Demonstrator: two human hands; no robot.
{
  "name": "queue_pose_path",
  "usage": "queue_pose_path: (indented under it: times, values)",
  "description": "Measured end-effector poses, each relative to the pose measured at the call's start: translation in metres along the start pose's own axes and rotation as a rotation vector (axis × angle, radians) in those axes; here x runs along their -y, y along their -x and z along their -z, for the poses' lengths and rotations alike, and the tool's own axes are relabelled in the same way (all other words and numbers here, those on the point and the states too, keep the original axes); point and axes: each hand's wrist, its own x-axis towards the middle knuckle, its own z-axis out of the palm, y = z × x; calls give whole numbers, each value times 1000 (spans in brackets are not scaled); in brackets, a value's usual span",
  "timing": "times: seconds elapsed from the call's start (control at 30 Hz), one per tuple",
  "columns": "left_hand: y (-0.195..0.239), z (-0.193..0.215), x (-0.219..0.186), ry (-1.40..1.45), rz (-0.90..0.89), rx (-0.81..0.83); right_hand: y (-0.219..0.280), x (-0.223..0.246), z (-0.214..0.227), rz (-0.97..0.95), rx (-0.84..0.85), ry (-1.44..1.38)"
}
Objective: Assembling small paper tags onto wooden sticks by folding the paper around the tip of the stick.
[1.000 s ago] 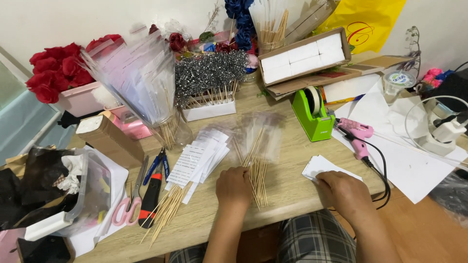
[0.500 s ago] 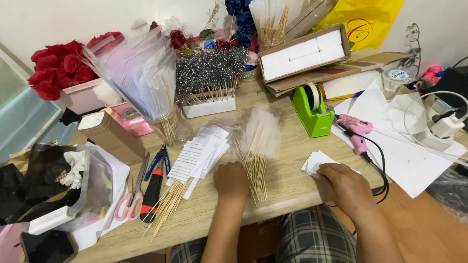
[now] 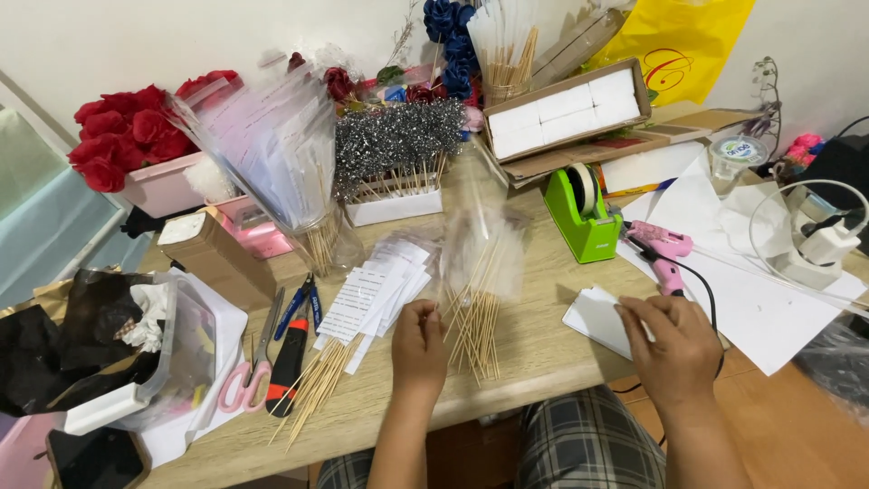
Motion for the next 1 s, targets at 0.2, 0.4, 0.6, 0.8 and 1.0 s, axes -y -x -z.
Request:
queue_pose_path:
  times: [0.2,0.4,0.6,0.8,1.0]
  values:
    - [28,14,23,293,36,201,14,10,4,-673,-284,-673]
    - [56,22,33,228,16,250,-1,34,10,-1154,-114,-1573]
    - [82,17,30,152,-50,291,10,93,-11,-1196,362,-1707]
    - [91,33,23,28,-44,379,18,102,-19,-1117,292,-1511]
    - [85,17,52,528,-157,569,34,111,-17,-1105,392,-1507]
